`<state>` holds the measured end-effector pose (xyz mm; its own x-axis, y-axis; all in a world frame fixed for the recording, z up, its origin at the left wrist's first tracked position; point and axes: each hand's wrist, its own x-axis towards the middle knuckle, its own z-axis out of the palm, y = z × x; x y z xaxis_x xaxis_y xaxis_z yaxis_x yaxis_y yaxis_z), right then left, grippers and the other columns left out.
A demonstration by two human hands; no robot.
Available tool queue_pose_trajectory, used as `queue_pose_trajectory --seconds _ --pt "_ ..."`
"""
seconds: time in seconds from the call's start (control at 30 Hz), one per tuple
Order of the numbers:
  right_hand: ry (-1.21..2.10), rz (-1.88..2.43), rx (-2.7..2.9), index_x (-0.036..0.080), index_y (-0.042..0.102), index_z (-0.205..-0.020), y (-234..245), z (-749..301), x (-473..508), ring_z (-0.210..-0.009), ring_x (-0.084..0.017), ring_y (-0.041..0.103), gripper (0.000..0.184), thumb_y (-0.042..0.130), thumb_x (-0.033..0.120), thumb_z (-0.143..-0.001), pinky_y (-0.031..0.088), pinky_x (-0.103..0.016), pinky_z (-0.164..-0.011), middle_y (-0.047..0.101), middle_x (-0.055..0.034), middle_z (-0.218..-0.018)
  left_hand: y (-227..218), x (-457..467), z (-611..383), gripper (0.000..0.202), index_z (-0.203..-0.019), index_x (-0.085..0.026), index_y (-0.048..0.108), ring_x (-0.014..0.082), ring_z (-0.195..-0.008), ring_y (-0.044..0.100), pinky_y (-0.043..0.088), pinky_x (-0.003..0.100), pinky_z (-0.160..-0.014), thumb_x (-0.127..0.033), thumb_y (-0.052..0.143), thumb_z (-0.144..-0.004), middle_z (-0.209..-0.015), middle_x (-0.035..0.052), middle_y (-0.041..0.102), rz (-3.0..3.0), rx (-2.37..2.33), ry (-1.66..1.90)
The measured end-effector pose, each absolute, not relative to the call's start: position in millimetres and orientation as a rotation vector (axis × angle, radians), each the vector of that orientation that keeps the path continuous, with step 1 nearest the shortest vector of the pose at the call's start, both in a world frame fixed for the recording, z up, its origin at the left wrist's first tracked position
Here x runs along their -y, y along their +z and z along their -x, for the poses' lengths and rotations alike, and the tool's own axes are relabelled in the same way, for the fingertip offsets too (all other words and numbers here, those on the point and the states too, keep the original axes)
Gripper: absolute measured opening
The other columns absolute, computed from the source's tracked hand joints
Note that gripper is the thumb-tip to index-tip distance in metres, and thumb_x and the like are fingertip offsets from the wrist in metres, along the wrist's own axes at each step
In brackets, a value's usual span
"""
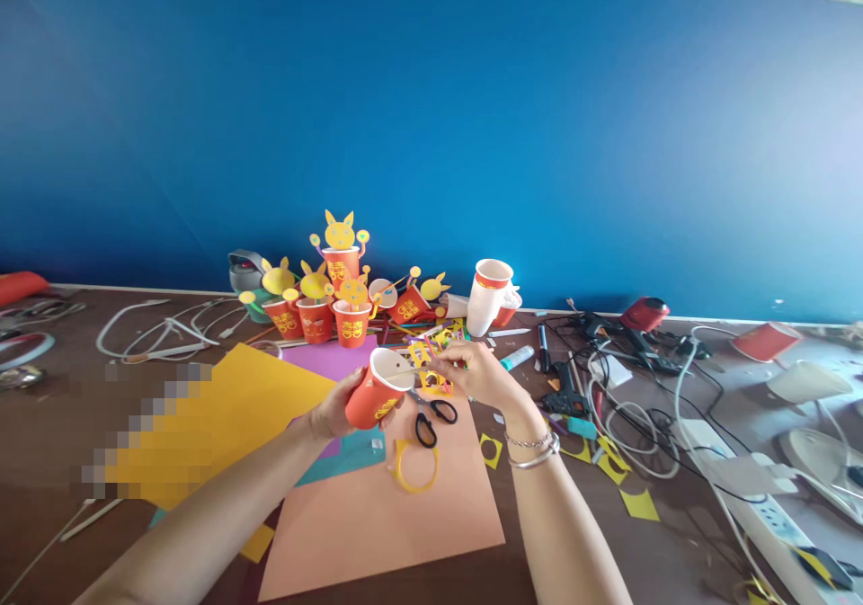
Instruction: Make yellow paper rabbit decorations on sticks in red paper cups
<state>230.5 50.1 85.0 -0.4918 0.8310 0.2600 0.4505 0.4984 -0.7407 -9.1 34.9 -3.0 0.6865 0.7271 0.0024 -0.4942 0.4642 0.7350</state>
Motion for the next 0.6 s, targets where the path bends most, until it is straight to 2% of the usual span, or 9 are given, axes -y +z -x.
queue_pose_trajectory --seconds 0.17,0.3,0.4,0.47,0.6 --pt "0.921 0.981 2.034 0.017 0.06 -0.083 86 -203 -36 -0.07 -0.014 0.056 0.015 0.057 0.031 -0.087 0.044 -0.026 -0.063 0.062 -0.0023 -0.075 -3 -33 5 0.044 -0.095 -0.01 0.064 0.0211 -0.063 0.064 0.044 0.029 -0.053 -0.05 0.06 -0.08 -0.082 0.0116 0.07 -0.759 -0.399 0.826" --pt "0.636 0.939 2.042 0.019 0.053 -0.086 93 -190 -22 -0.085 -0.017 0.054 0.004 0.048 0.018 -0.087 0.045 -0.03 -0.075 0.056 -0.0058 -0.091 2 -37 7 0.04 -0.094 -0.011 0.065 0.0196 -0.063 0.064 0.045 0.028 -0.057 -0.046 0.063 -0.077 -0.08 0.0104 0.07 -0.665 -0.462 0.884" --pt "0.494 0.908 2.042 0.019 0.049 -0.092 95 -186 -15 -0.091 -0.019 0.051 0.012 0.043 0.013 -0.084 0.045 -0.034 -0.08 0.052 -0.0072 -0.097 3 -38 6 0.045 -0.096 -0.011 0.066 0.0183 -0.062 0.063 0.046 0.028 -0.056 -0.05 0.065 -0.074 -0.08 0.011 0.07 -0.625 -0.492 0.881" --pt "0.467 0.88 2.052 0.019 0.048 -0.095 93 -180 -11 -0.091 -0.02 0.051 0.017 0.042 0.011 -0.082 0.046 -0.035 -0.08 0.051 -0.0079 -0.098 2 -36 3 0.042 -0.097 -0.013 0.066 0.0185 -0.064 0.063 0.047 0.028 -0.057 -0.049 0.066 -0.075 -0.08 0.0094 0.07 -0.633 -0.511 0.873" --pt "0.288 0.866 2.177 0.017 0.049 -0.114 86 -167 -3 -0.106 -0.026 0.049 0.035 0.049 0.016 -0.08 0.043 -0.044 -0.091 0.052 -0.0135 -0.112 2 -30 -6 0.034 -0.099 -0.016 0.068 0.0208 -0.079 0.066 0.049 0.028 -0.067 -0.044 0.067 -0.079 -0.082 0.0066 0.071 -0.69 -0.541 0.862"
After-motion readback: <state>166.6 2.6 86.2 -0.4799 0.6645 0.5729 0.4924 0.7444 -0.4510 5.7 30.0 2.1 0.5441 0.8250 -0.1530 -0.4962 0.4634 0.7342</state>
